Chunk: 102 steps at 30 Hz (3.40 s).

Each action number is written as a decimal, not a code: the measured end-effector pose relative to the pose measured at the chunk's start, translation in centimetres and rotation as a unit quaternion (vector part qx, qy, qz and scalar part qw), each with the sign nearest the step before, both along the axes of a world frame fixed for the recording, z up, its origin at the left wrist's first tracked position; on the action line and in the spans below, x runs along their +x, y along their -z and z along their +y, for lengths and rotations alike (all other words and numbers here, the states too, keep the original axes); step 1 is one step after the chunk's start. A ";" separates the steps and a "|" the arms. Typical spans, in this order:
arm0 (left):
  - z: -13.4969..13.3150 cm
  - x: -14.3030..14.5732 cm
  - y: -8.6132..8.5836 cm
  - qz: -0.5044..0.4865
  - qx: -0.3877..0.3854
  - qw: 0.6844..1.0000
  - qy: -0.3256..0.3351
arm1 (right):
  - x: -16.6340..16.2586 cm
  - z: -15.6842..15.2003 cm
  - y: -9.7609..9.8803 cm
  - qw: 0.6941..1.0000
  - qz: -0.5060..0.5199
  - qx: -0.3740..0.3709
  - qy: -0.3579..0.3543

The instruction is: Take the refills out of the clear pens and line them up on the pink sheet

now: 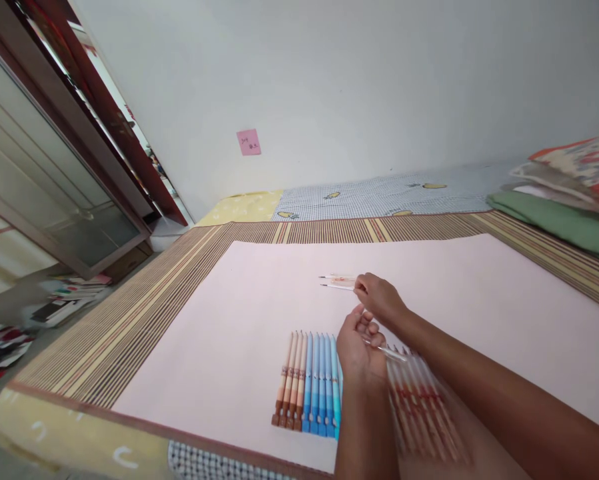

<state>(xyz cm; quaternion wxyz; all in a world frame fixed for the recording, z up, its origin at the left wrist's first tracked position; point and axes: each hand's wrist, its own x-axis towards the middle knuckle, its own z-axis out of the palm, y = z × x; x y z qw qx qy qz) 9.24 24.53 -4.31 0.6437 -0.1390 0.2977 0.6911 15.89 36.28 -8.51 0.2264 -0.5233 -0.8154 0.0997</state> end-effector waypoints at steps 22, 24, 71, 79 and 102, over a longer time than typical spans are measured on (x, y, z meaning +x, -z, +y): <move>0.0 0.3 0.0 -0.003 -0.003 1.000 -0.001 | -0.5 1.2 0.6 1.000 -0.010 0.017 0.022; -0.1 0.3 -0.1 -0.002 -0.005 1.000 -0.002 | -0.5 1.2 0.6 0.999 -0.005 0.013 0.029; -0.7 -1.9 -0.7 0.090 -0.038 0.982 -0.162 | 4.0 -5.9 -4.8 0.979 0.135 -0.107 -0.106; -0.7 -2.2 -0.5 0.098 -0.062 0.981 -0.158 | 0.7 -1.0 -2.3 0.997 -0.048 0.015 -0.054; -0.5 -1.4 -0.4 0.070 -0.055 0.989 -0.122 | -1.7 0.0 -0.4 0.986 -0.138 0.081 -0.044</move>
